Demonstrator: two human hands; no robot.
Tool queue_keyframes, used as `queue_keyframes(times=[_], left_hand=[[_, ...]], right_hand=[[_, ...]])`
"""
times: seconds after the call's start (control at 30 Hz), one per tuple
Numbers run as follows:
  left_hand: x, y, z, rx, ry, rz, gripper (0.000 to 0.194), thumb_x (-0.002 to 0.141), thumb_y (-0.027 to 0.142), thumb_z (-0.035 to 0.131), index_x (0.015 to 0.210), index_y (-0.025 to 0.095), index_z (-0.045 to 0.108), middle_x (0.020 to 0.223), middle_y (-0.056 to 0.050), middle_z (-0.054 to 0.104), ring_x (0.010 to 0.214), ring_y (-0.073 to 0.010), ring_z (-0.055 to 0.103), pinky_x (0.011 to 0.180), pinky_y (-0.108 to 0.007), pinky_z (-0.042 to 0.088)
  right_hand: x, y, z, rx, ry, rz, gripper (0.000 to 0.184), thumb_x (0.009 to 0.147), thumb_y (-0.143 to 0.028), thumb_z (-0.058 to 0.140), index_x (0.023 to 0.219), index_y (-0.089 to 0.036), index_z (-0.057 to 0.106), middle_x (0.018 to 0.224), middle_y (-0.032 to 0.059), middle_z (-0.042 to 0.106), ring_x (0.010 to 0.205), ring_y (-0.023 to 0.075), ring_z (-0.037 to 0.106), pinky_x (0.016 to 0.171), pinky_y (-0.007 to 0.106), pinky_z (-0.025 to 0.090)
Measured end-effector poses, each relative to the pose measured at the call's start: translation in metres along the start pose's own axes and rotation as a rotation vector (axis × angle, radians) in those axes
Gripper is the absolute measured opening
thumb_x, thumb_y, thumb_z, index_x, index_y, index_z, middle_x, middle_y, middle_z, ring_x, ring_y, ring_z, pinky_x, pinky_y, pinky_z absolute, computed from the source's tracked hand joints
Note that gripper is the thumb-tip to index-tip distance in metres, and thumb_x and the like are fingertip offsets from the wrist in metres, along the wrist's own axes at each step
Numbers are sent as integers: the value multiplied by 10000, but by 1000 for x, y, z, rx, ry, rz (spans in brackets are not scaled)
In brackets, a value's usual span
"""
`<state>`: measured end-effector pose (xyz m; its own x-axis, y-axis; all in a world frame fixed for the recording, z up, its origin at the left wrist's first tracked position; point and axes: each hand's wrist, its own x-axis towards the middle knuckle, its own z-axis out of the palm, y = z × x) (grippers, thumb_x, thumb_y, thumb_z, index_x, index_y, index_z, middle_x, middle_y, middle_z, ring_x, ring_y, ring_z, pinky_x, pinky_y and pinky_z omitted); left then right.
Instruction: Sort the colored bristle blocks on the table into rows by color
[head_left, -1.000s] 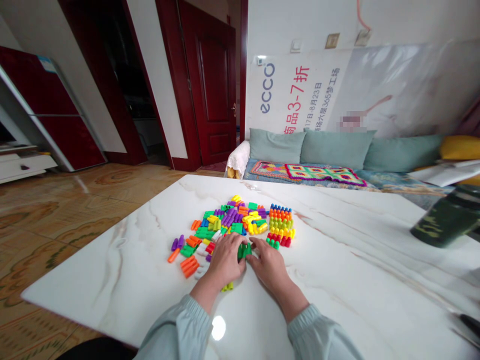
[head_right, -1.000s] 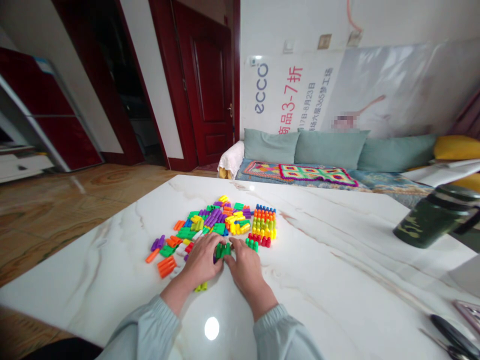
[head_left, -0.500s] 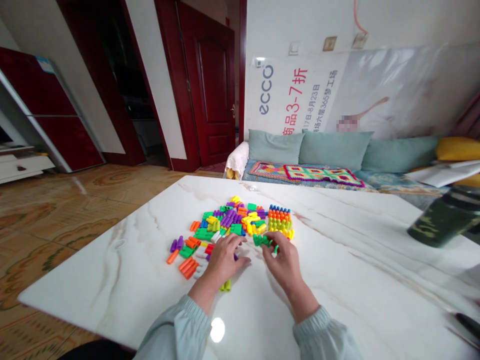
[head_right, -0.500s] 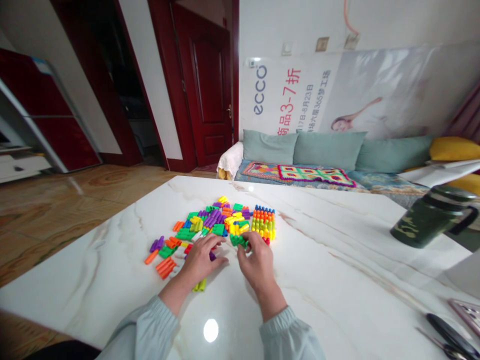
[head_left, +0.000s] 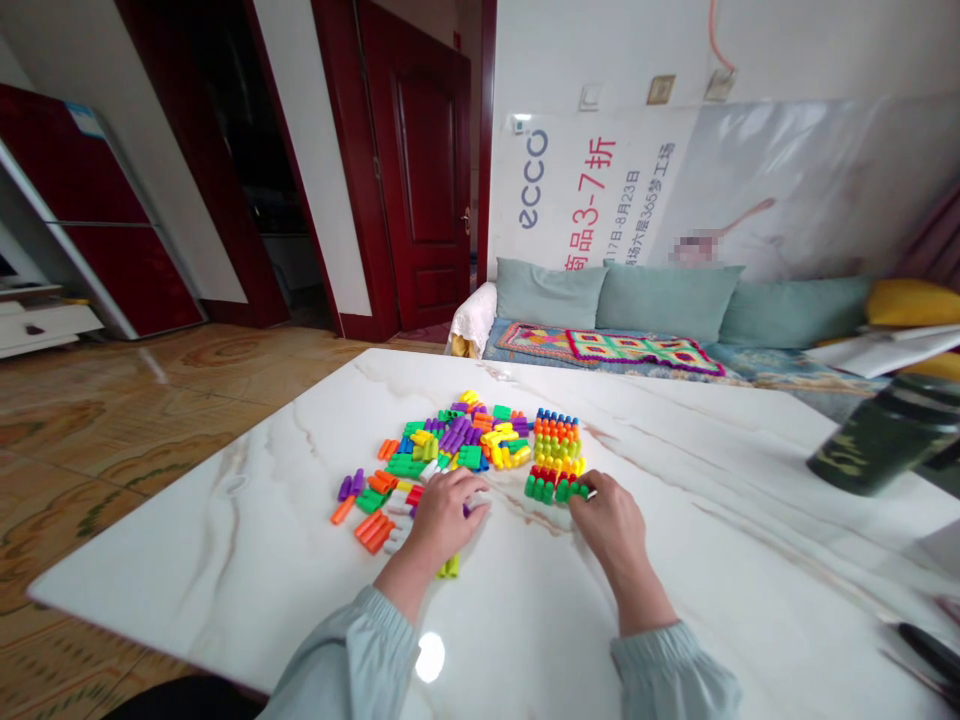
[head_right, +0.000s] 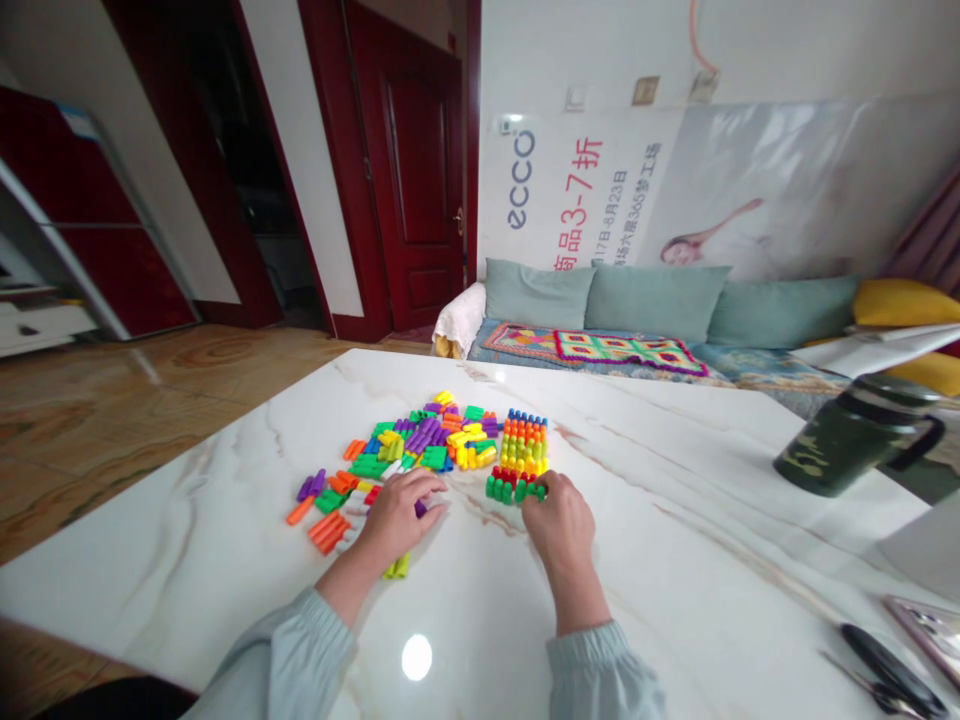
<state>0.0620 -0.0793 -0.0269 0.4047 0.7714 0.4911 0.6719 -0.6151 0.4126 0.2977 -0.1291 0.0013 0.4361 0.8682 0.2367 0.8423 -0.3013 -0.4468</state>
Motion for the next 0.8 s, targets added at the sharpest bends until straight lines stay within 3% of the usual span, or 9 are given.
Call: queue_keyframes(times=[0.33,0.47,0.6,0.7,0.8], left_hand=[[0,-3,2,-3,11,17,120,788,203,685,904,233,699,952,-16,701,838,-189,630,819,-337,460],[0,0,-1,17,52,14,86,820,176,630,849,222,697,900,-18,702,835,-192,628,823,-350,457],[1,0,-3,60,113,-8,118,835,154,595,845,216,695,881,-31,686,884,-204,623,848,-361,461],[3,0,-7,91,199,-55,149,861,166,564,919,216,691,960,-48,670,947,-214,615,874,-366,467],[4,1,-10,103,270,-85,244,881,189,541,1094,213,659,1127,-76,628,1072,-225,584,948,-372,457]], right_hand=[[0,0,4,59,26,-6,246,729,-163,509,893,-211,685,918,51,690,724,172,610,550,249,317],[-3,0,2,122,144,-30,198,760,-217,520,898,-222,662,967,23,676,670,140,585,528,239,300],[-6,-4,8,302,237,-213,173,787,-212,490,862,-206,645,909,16,663,619,115,561,562,234,359],[-11,-13,15,428,144,-425,185,795,-162,458,838,-196,635,851,25,649,674,129,578,626,230,410],[-19,-27,23,459,-9,-549,224,782,-105,447,838,-196,644,841,28,648,678,131,581,638,230,421]])
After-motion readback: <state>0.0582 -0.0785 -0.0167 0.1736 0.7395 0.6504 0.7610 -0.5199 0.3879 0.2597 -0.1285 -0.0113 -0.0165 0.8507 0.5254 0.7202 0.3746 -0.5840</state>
